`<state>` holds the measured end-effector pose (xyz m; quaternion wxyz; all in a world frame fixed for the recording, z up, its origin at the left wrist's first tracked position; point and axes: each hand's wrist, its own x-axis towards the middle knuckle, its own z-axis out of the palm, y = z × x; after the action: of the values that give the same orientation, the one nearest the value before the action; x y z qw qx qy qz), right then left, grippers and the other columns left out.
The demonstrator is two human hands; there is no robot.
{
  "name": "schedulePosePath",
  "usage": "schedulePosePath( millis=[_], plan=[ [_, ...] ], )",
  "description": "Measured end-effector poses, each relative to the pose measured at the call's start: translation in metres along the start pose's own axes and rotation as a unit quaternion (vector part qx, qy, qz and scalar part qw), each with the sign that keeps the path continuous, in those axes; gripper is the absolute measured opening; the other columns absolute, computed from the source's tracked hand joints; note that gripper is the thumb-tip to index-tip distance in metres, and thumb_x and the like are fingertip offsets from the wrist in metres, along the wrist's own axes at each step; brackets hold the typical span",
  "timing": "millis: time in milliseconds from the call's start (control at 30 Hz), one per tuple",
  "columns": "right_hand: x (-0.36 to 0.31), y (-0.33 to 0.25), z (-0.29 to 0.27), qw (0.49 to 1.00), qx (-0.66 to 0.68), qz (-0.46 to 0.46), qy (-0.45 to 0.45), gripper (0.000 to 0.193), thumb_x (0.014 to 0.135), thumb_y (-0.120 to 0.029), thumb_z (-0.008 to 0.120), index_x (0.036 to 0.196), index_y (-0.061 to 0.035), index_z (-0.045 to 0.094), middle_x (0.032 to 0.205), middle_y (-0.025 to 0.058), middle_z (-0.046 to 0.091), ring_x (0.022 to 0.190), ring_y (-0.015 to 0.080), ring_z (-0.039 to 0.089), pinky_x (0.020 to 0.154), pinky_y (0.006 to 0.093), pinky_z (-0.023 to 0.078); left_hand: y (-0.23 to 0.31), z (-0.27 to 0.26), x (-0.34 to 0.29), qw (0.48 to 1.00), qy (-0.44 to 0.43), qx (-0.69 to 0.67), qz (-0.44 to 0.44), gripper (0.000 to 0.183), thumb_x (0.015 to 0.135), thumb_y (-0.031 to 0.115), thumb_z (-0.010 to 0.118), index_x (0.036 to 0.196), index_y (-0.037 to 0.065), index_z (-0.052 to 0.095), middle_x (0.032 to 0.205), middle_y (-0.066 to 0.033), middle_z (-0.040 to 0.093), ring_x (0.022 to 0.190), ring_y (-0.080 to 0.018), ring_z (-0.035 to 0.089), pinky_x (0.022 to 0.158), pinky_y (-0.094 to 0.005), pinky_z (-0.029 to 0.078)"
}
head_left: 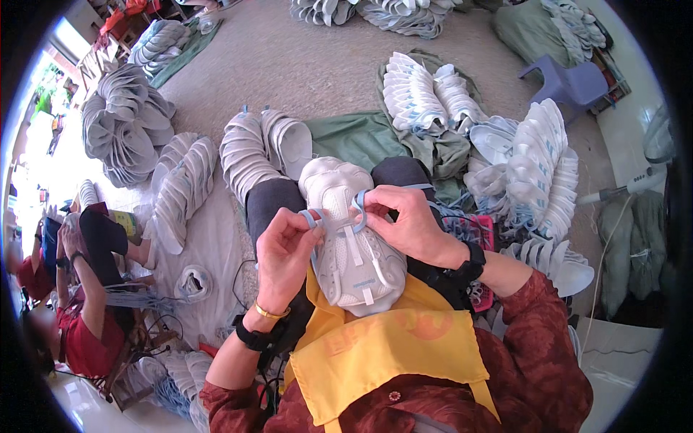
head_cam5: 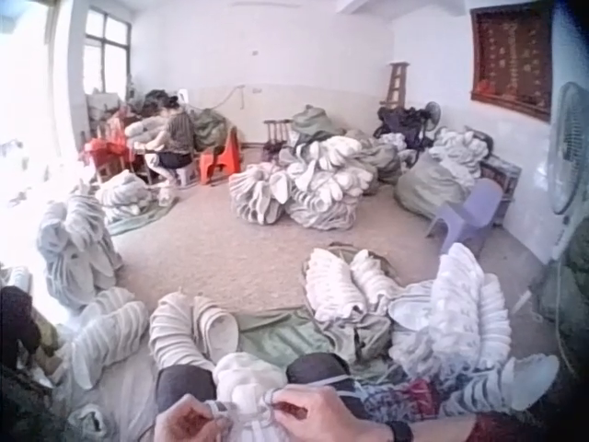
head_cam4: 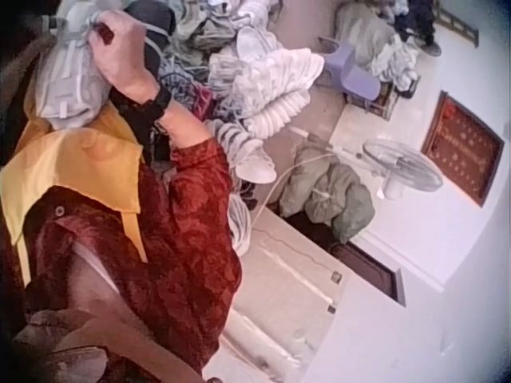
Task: Insert and thread blue laces into a white athletic shoe upper.
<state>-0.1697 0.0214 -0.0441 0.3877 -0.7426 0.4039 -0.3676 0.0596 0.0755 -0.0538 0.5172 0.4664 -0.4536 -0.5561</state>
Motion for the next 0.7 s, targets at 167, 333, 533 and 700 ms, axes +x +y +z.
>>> schedulePosePath(
  millis=[167,333,533,700],
  plan=[
    [-0.001,0.001,0.001,1.0,0.012,0.019,0.006,0.015,0.086,0.004,0.073,0.101,0.0029,0.071,0.091,0.0101,0.073,0.073,0.0129,0.068,0.066,0.0267,0.054,-0.002,0.003,0.007,1.0,0.009,-0.006,0.011,0.013,0.097,-0.008,0.064,0.097,0.001,0.055,0.11,-0.0082,0.071,0.09,-0.0098,0.066,0.083,-0.0259,0.055],
    [0.001,0.0,0.001,1.0,0.003,0.0,0.007,0.015,0.087,0.004,0.072,0.101,0.0051,0.069,0.087,0.0123,0.07,0.071,0.0173,0.069,0.064,0.0292,0.054,-0.001,0.004,0.009,1.0,0.016,0.003,0.017,0.012,0.097,-0.008,0.064,0.098,0.001,0.056,0.108,-0.0071,0.071,0.09,-0.0097,0.066,0.083,-0.0259,0.055],
    [0.0,0.0,0.001,1.0,-0.003,0.005,0.005,0.015,0.086,0.004,0.072,0.1,0.0041,0.07,0.088,0.0107,0.07,0.072,0.0156,0.068,0.065,0.0278,0.053,0.0,0.006,0.011,0.999,0.012,-0.001,0.03,0.013,0.097,-0.008,0.064,0.097,0.001,0.055,0.106,-0.0061,0.071,0.09,-0.009,0.066,0.082,-0.0249,0.055],
    [0.0,-0.002,0.0,1.0,-0.008,-0.003,0.003,0.016,0.085,0.004,0.073,0.101,0.0049,0.068,0.086,0.0123,0.069,0.07,0.018,0.068,0.064,0.0291,0.053,-0.001,0.008,0.012,0.999,0.025,-0.004,0.024,0.016,0.094,-0.01,0.065,0.095,0.001,0.053,0.096,-0.0035,0.067,0.086,-0.0082,0.066,0.081,-0.0243,0.056]
  ],
)
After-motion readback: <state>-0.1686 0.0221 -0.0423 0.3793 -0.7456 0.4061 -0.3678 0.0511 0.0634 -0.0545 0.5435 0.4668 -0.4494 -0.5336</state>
